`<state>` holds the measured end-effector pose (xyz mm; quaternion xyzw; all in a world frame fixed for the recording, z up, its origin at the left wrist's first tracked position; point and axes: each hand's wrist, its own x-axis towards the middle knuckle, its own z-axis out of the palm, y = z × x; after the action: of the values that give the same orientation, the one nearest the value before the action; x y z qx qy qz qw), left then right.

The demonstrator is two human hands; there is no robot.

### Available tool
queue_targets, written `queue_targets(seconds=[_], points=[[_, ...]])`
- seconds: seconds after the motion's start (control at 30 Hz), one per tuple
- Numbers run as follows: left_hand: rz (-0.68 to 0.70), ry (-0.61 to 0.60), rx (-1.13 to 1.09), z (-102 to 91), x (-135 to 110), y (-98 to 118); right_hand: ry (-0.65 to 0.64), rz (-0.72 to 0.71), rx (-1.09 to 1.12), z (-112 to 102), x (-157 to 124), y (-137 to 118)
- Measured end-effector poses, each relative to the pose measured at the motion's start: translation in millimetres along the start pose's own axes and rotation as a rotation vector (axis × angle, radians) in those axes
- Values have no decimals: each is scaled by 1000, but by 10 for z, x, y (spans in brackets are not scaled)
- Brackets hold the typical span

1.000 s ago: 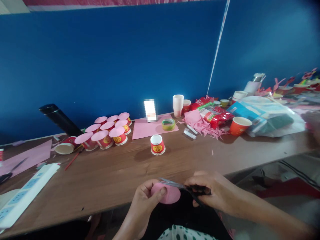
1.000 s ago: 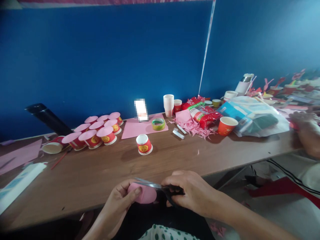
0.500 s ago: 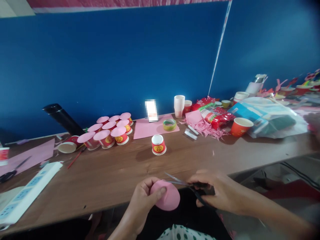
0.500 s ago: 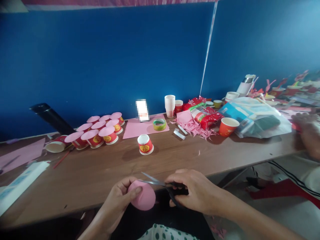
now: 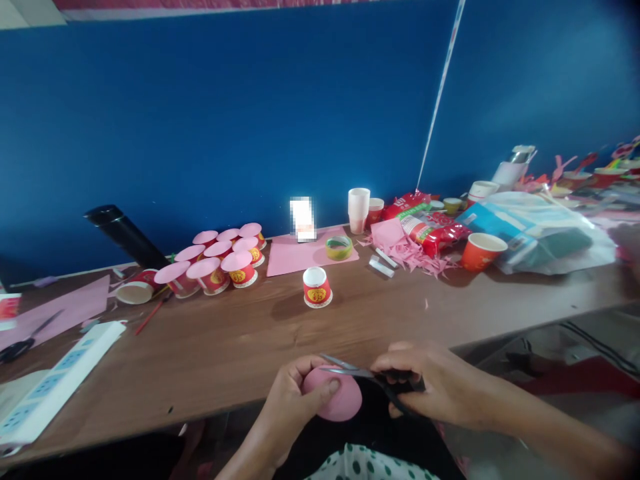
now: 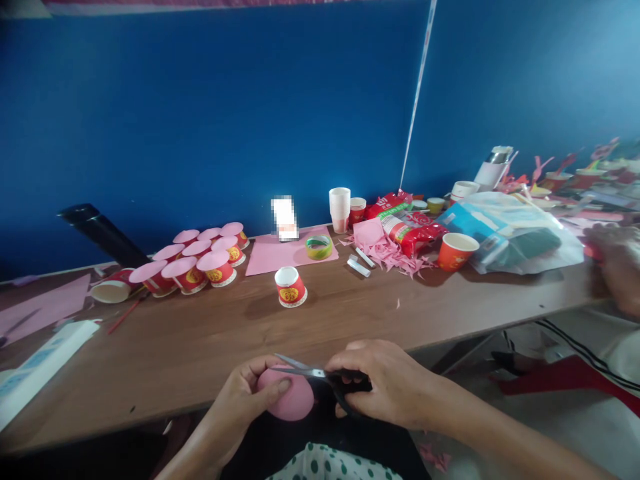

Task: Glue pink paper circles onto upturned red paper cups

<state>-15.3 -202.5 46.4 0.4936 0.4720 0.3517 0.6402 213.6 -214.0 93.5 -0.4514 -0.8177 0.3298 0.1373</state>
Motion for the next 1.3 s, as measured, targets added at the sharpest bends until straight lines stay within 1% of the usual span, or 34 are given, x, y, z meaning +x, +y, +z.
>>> queue_targets(seconds=[0.2,0.5,0.7,0.87,1.3], points=[[6,39,39,22,-8,10,-25,-1,12,3,-3,14],[8,58,42,31,-16,0,-44,-6,11,13,-21,24],[21,55,57,31,-10,-9,-36,-9,16,17,-23,25],[16,41,7,37,-13,-12,-32,2,17,23,-23,16],[16,69,24,39,-23,-23,-39,12,36,24,-27,20]])
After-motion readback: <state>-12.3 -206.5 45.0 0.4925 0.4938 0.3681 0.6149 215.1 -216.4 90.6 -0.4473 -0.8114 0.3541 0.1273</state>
